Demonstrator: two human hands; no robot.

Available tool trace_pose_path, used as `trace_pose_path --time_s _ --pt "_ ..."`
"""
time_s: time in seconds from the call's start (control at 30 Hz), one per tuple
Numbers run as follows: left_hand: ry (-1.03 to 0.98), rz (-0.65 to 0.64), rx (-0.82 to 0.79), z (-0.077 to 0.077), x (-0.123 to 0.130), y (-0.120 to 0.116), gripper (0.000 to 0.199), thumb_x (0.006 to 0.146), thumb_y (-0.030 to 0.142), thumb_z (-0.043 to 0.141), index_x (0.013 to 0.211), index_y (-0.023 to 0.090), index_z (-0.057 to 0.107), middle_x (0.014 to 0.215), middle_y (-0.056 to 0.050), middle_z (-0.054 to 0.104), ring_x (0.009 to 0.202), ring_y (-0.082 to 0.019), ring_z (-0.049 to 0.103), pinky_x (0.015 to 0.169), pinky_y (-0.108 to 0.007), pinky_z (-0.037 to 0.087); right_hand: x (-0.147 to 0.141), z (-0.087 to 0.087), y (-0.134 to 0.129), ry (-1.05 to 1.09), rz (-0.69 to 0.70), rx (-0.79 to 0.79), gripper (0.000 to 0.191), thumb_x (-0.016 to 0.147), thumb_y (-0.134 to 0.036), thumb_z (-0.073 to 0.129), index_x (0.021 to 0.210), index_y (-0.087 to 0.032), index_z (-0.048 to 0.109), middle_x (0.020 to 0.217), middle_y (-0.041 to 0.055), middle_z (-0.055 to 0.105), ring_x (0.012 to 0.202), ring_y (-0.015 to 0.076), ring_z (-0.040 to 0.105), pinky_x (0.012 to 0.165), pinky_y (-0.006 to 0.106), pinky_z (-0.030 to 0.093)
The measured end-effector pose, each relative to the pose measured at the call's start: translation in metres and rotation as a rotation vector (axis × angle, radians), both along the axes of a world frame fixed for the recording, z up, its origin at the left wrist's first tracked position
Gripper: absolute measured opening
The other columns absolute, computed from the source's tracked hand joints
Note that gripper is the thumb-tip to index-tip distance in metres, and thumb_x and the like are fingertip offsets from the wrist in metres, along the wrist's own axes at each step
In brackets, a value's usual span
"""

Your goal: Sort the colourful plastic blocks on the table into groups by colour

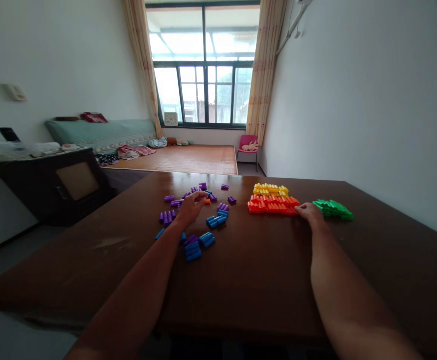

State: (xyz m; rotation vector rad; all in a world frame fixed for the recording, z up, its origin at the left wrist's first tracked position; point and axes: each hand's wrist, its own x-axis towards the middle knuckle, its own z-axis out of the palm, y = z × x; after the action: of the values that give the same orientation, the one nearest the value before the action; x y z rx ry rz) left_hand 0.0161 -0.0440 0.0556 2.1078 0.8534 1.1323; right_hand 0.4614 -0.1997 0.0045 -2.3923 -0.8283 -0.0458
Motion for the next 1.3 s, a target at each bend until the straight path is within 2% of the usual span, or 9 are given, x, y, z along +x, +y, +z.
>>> trace_pose_path --time_s 0.2,0.33,0.5,0.73,0.83,1.0,1.07,1.2,1.3 --pt "0.136 0.332 0.136 -0.004 -0.025 0.026 0.026 0.086 0.017 0.049 0.104 0.016 0.068 0.105 -0.012 0.071 0.1 -0.025 0.064 0.095 -0.04 0.048 -0.012 -0.005 0.012 -0.209 -0.047 0.109 0.028 0.081 -0.042 0.053 0.076 -0.018 0.068 0.072 0.009 0.068 0.055 0.0181 0.055 0.052 0.03 0.037" --pt "0.419 0.232 0.244 -0.018 -0.009 0.034 0.034 0.087 0.013 0.046 0.115 0.016 0.065 0.122 -0.014 0.065 0.119 -0.026 0.055 0.106 -0.041 0.038 -0.032 0.002 0.022 -0.33 0.037 0.227 0.029 0.085 -0.04 0.049 0.082 -0.016 0.065 0.084 0.0109 0.067 0.07 0.0209 0.058 0.063 0.031 0.04" --pt "0.702 0.122 0.205 -0.034 0.016 0.033 0.04 0.088 0.019 0.049 0.127 0.017 0.058 0.14 -0.015 0.052 0.131 -0.031 0.043 0.107 -0.048 0.035 -0.061 0.016 0.027 -0.386 0.124 0.27 0.024 0.087 -0.038 0.047 0.082 -0.018 0.06 0.088 0.0089 0.064 0.071 0.018 0.056 0.068 0.03 0.04" --pt "0.805 0.135 0.226 -0.031 0.016 0.026 0.031 0.09 0.025 0.047 0.114 0.02 0.067 0.119 -0.016 0.061 0.114 -0.031 0.054 0.094 -0.043 0.044 -0.096 0.029 0.038 -0.4 0.277 0.315 0.025 0.088 -0.039 0.045 0.082 -0.018 0.058 0.091 0.0097 0.063 0.071 0.0173 0.056 0.069 0.03 0.042" --pt "0.791 0.096 0.273 -0.023 0.016 0.017 0.027 0.09 0.024 0.05 0.105 0.021 0.072 0.111 -0.014 0.065 0.109 -0.03 0.057 0.094 -0.042 0.042 -0.125 0.036 0.046 -0.278 0.431 0.346 0.029 0.088 -0.045 0.047 0.082 -0.019 0.059 0.084 0.0082 0.065 0.07 0.0187 0.059 0.069 0.031 0.044" --pt "0.535 -0.108 0.354 -0.003 0.025 -0.011 0.028 0.088 0.023 0.053 0.11 0.025 0.07 0.109 -0.007 0.066 0.101 -0.022 0.06 0.091 -0.032 0.045 -0.191 0.039 0.058 0.137 0.978 0.376 0.03 0.086 -0.049 0.054 0.095 -0.023 0.063 0.091 0.0036 0.07 0.081 0.0188 0.064 0.074 0.032 0.05" --pt "0.442 -0.176 0.352 0.001 0.029 -0.022 0.025 0.089 0.026 0.053 0.108 0.024 0.069 0.104 -0.006 0.066 0.097 -0.02 0.061 0.087 -0.03 0.046 -0.213 0.035 0.062 0.271 1.11 0.37 0.032 0.081 -0.051 0.061 0.096 -0.022 0.064 0.092 0.0031 0.07 0.083 0.0185 0.065 0.076 0.032 0.051" --pt "0.329 -0.178 0.328 -0.005 0.032 -0.029 0.021 0.087 0.029 0.057 0.105 0.021 0.065 0.098 -0.005 0.067 0.093 -0.021 0.063 0.084 -0.031 0.048 -0.223 0.033 0.067 0.412 1.155 0.334 0.035 0.072 -0.05 0.07 0.088 -0.02 0.063 0.084 0.0021 0.07 0.078 0.0178 0.064 0.073 0.032 0.052" --pt "0.307 -0.164 0.321 -0.011 0.026 -0.026 0.035 0.083 0.029 0.063 0.117 0.023 0.06 0.108 -0.005 0.065 0.098 -0.021 0.063 0.088 -0.032 0.049 -0.188 0.04 0.063 0.366 1.022 0.333 0.032 0.071 -0.048 0.071 0.085 -0.02 0.063 0.082 0.0023 0.069 0.078 0.0176 0.064 0.071 0.03 0.051"
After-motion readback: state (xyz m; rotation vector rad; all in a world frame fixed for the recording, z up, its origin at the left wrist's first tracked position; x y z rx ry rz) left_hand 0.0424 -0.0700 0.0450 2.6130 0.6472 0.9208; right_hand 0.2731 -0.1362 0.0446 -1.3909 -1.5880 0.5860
